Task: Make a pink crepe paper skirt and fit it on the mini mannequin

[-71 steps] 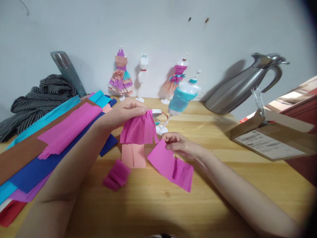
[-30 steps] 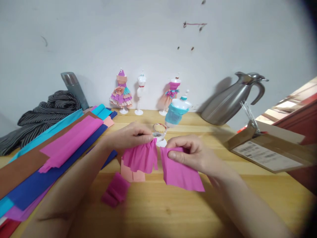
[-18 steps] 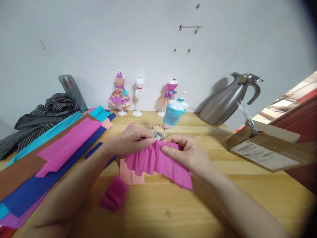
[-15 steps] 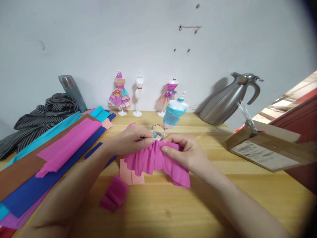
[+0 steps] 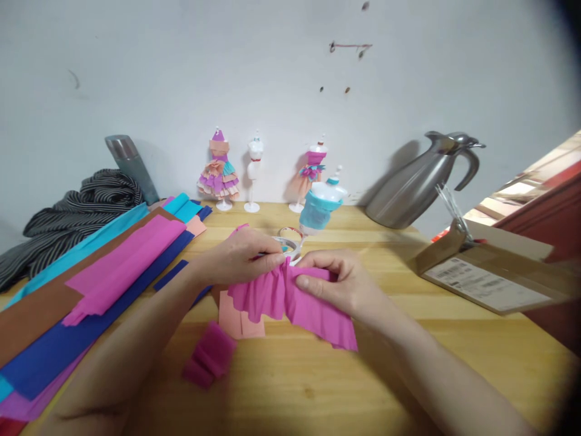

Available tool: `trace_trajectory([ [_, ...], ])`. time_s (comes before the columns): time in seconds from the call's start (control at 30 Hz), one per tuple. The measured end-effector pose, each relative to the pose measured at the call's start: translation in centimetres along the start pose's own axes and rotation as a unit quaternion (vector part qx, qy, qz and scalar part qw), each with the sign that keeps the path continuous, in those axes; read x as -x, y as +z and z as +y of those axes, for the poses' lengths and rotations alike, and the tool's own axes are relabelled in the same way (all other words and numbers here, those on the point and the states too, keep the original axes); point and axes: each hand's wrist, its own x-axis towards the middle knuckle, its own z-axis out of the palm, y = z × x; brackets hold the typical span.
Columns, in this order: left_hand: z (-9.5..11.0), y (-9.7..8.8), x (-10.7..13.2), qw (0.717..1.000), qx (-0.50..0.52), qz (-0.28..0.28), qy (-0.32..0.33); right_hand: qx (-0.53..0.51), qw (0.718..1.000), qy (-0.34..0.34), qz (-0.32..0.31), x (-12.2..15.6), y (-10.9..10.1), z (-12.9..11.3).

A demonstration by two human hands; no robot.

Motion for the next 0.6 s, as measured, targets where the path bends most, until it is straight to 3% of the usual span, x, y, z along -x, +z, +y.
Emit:
trace_trajectory([
  [0.6,0.07,0.55,-0.22,0.999,-0.042,0.019,0.01,0.143,0.987,-0.031,0.065,-0.07,0.3,0.61],
])
